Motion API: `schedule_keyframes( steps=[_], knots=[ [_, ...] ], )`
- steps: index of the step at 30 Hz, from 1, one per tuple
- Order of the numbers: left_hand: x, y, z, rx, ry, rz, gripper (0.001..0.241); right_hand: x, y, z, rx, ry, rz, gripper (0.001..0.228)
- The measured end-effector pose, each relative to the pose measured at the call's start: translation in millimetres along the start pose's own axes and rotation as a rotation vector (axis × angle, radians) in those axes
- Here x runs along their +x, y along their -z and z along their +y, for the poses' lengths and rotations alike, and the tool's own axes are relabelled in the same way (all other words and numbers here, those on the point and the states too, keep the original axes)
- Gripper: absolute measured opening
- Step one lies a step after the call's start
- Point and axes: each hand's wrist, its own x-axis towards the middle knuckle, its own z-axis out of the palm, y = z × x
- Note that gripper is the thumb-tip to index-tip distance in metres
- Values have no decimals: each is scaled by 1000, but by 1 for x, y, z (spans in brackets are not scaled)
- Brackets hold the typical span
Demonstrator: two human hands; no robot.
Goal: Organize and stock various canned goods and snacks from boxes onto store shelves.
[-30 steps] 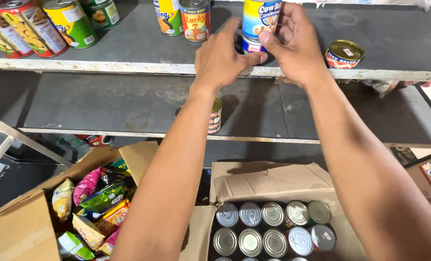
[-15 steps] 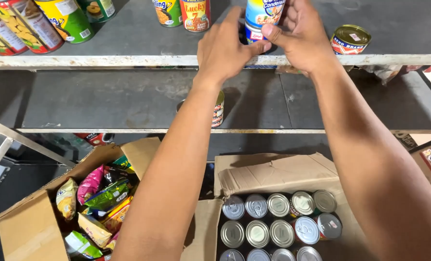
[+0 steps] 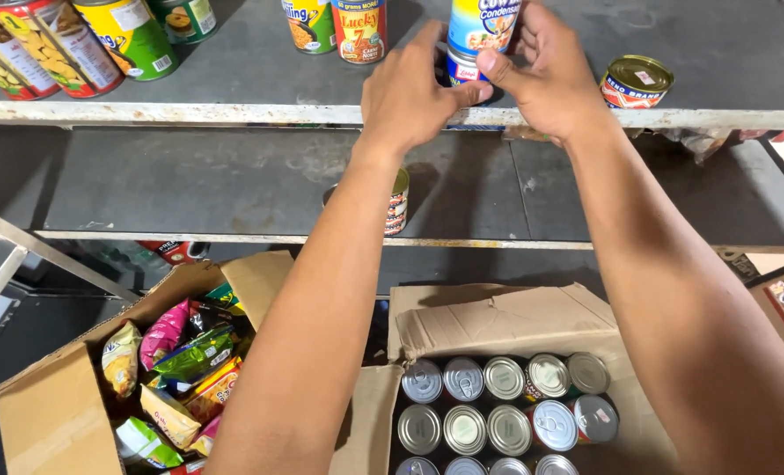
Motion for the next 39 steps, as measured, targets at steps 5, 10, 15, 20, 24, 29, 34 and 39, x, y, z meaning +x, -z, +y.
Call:
schedule_keyframes(
  steps=[5, 10, 15, 20, 24, 29, 34, 39],
  knots=[
    [-1, 0, 2, -6, -3, 21, 70, -1, 0, 4, -31, 79, 4, 54],
    [-1, -5, 1, 40, 9, 26, 71, 1, -1, 5, -46, 94, 6, 57],
    [-4, 1, 11, 41, 11, 40, 71, 3, -8, 1, -18, -18, 56, 56],
    [-1, -1, 8, 53, 12, -6, 67, 0, -3, -10, 109, -134, 231, 46],
    [10, -14, -23, -19, -1, 145, 59, 3, 3, -21, 156, -296, 392, 49],
    [25, -17, -39, -762, -12, 317, 55, 2, 1, -9, -248, -147, 274, 58],
    [30, -19, -38, -1029, -148, 284, 60, 9, -12, -30, -544, -166, 114, 58],
    [28, -20, -21, -588, -265, 209, 67, 5, -8, -20, -547, -93, -14, 59]
  ],
)
